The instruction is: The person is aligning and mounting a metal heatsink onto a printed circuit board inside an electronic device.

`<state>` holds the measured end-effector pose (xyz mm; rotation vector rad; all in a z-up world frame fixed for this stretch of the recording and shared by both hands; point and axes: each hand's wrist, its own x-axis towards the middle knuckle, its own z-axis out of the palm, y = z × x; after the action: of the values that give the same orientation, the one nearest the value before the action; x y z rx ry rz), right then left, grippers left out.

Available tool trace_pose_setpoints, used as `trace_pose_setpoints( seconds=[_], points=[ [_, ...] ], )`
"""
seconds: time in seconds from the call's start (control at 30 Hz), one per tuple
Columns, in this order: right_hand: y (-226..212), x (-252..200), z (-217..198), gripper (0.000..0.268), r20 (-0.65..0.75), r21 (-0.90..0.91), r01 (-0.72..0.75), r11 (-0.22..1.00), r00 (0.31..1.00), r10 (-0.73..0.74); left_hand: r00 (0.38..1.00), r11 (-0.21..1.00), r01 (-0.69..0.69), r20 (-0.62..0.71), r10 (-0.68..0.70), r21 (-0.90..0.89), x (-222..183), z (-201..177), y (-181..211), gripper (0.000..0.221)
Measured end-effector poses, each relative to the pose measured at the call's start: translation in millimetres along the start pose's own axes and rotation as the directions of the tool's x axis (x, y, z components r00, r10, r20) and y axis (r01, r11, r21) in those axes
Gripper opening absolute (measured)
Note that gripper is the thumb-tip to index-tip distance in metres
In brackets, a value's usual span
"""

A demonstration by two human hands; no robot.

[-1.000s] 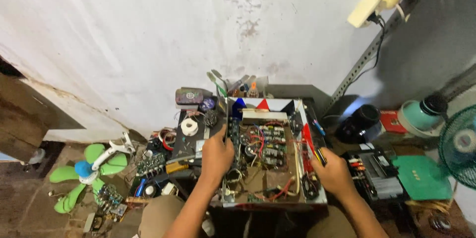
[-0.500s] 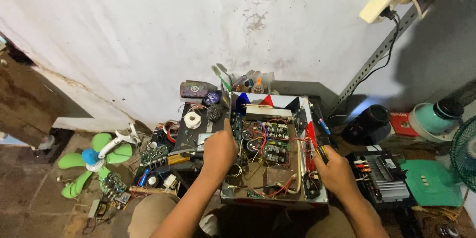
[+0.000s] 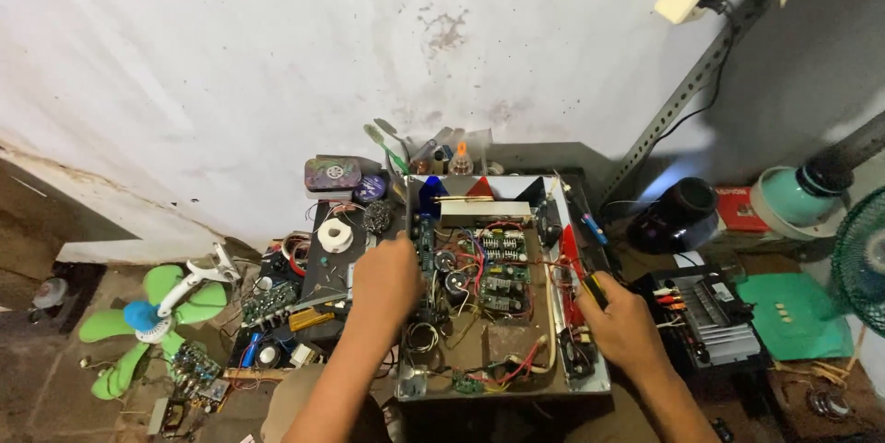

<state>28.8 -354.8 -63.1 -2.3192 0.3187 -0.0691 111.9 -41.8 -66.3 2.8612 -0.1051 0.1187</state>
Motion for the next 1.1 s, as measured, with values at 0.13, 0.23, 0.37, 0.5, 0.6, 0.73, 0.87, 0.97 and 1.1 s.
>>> trace_pose_setpoints(
  seconds=[0.13, 0.23, 0.37, 0.5, 0.6, 0.73, 0.87, 0.97, 1.1],
  points=[
    [-6, 0, -3, 0.022, -0.008, -0.010, 0.021, 1.000, 1.000, -0.021, 0.990, 0.998, 0.051, 0.129, -0.055, 0.032, 30, -28, -3, 0.020],
    [-12, 7, -5, 0.020, -0.002, -0.333, -0.037, 0.942, 0.999, 0.038, 0.974, 0.988, 0.153, 0.165, -0.153, 0.013, 50, -39, -4, 0.029],
    [-15, 31, -7, 0.028, -0.125, -0.426, 0.107, 0.898, 0.976, -0.176, 0.960, 0.954, 0.256, 0.156, -0.232, -0.158, 66, -42, -6, 0.028],
    [-29, 51, -24, 0.039, -0.212, -0.084, -0.016, 0.996, 0.977, -0.002, 0.951, 0.893, 0.298, 0.183, -0.248, -0.338, 67, -46, -8, 0.027],
    [24, 104, -22, 0.035, -0.146, 0.230, -0.130, 0.964, 0.975, 0.166, 0.954, 0.887, 0.295, 0.159, -0.253, -0.355, 65, -48, -7, 0.028],
    [-12, 108, -23, 0.029, -0.170, 0.686, -0.109, 0.719, 0.937, 0.304, 0.978, 0.909, 0.207, 0.060, -0.199, -0.362, 63, -24, -14, 0.026],
    [-30, 120, -12, 0.024, -0.284, 0.573, 0.048, 0.818, 0.948, 0.144, 0.960, 0.880, 0.234, -0.044, -0.276, -0.412, 60, -28, -6, 0.020],
    [-60, 118, -13, 0.022, -0.354, 0.440, 0.164, 0.883, 0.935, 0.003, 0.960, 0.853, 0.177, -0.107, -0.260, -0.492, 61, -34, 4, 0.016],
    [-82, 127, -11, 0.022, -0.301, 0.449, 0.305, 0.840, 0.937, -0.179, 0.971, 0.875, -0.119, -0.237, 0.005, -0.470, 64, -31, 15, 0.013]
  ],
)
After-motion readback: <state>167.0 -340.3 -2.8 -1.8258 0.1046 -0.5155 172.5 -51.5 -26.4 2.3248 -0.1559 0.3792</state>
